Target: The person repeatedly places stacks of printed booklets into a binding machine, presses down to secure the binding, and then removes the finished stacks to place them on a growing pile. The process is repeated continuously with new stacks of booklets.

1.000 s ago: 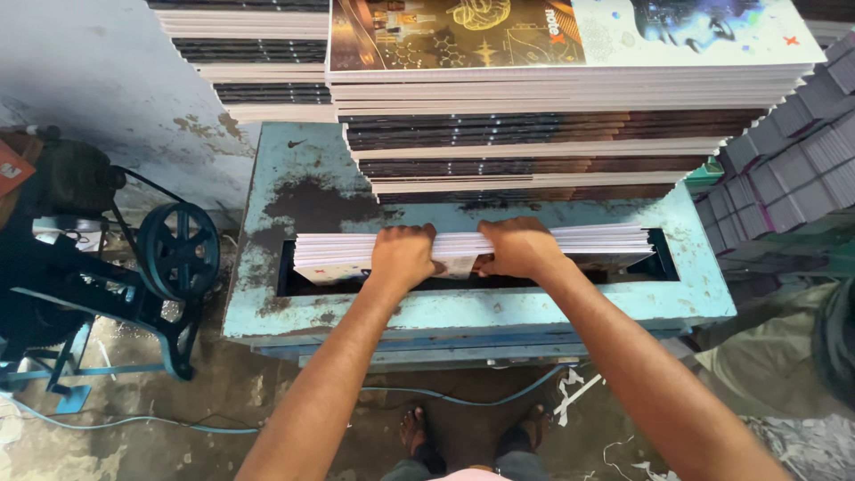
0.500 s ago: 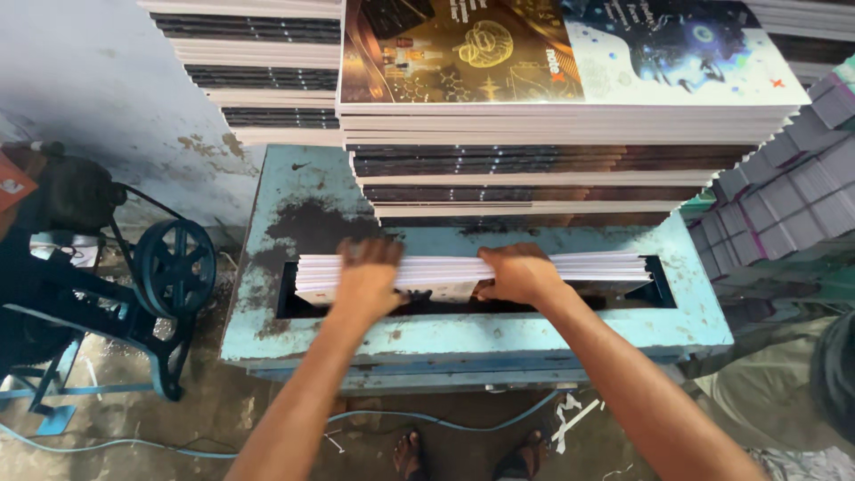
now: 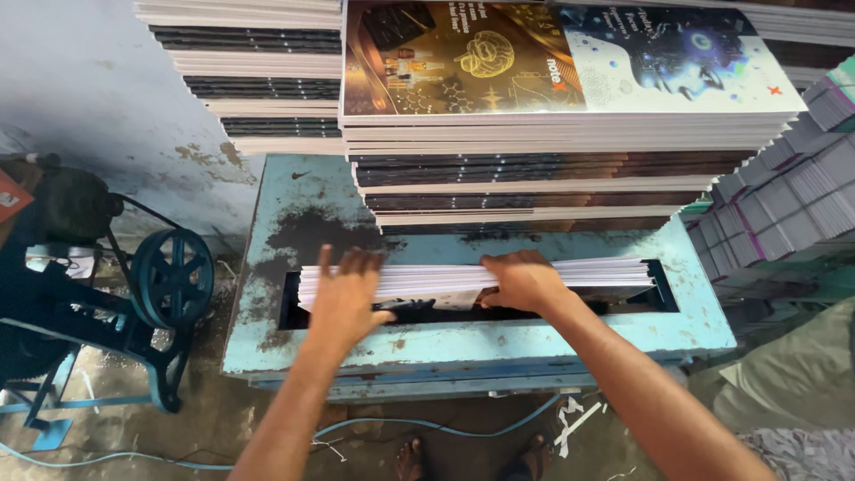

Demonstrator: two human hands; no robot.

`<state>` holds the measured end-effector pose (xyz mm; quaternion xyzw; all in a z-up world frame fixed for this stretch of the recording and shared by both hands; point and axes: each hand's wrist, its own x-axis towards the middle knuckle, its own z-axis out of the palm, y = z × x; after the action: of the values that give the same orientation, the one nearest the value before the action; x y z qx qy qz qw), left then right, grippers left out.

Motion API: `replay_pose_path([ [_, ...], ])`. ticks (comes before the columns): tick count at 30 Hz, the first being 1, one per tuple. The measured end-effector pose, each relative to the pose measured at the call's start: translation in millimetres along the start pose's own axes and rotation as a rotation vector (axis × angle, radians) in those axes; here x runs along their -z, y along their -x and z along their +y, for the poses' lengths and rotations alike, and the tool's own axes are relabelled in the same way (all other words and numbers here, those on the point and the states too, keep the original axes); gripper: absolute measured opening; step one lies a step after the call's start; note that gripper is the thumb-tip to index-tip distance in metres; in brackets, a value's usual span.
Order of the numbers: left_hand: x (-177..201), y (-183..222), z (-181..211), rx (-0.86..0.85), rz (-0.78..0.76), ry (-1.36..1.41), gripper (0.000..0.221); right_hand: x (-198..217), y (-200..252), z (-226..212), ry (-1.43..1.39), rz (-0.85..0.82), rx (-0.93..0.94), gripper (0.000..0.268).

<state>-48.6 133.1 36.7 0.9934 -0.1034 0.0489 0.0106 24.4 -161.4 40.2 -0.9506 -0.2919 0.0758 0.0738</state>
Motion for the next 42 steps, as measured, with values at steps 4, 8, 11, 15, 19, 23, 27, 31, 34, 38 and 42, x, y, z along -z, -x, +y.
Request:
replay_pose_path([
  [4, -4.9, -5.4, 19.8, -0.014, 0.069, 0.098, 0.108, -0.5, 0.5, -0.2, 0.0, -0.016, -0.04, 0.051],
  [8, -11.6, -11.1, 22.0, -0.026, 0.195, 0.102, 0.074, -2.1, 2.8, 1.4, 0.01, -0.006, -0.011, 0.054],
  [11, -14.9, -16.1, 17.3, -0.088, 0.262, 0.094, 0.069, -2.6, 0.3, 2.9, 0.0, -0.031, -0.023, 0.057],
  [15, -21.4, -22.0, 10.0, -0.105, 0.113, 0.128, 0.065, -5.2, -3.7, 8.4, -0.009, -0.026, 0.007, 0.06],
  [19, -23.2, -24.3, 7.0, -0.127, 0.153, 0.151, 0.061, -2.2, -7.6, 11.9, -0.027, -0.047, 0.046, 0.062],
  [23, -11.0, -25.2, 9.8, -0.119, 0.114, 0.204, 0.061, 12.0, -3.7, 8.3, 0.005, -0.069, 0.044, 0.061],
  [27, 13.8, -27.3, 19.1, -0.088, 0.045, 0.222, 0.056, 43.1, 5.3, 6.6, 0.105, -0.106, 0.014, 0.062],
  [31, 54.9, -29.3, 36.7, -0.205, 0.274, 0.288, 0.051, 94.8, 24.9, 9.8, 0.195, -0.122, 0.014, 0.053],
  [34, 86.0, -28.5, 58.9, -0.234, 0.32, 0.299, 0.05, 134.5, 50.2, 13.0, 0.197, -0.112, -0.018, 0.055],
  [38, 110.5, -27.4, 105.7, -0.182, 0.231, 0.313, 0.042, 174.6, 87.7, 25.1, 0.202, -0.11, -0.117, 0.061],
  [42, 104.5, -23.1, 172.0, -0.189, 0.205, 0.334, 0.032, 188.7, 122.4, 55.9, 0.282, -0.161, -0.25, 0.053],
])
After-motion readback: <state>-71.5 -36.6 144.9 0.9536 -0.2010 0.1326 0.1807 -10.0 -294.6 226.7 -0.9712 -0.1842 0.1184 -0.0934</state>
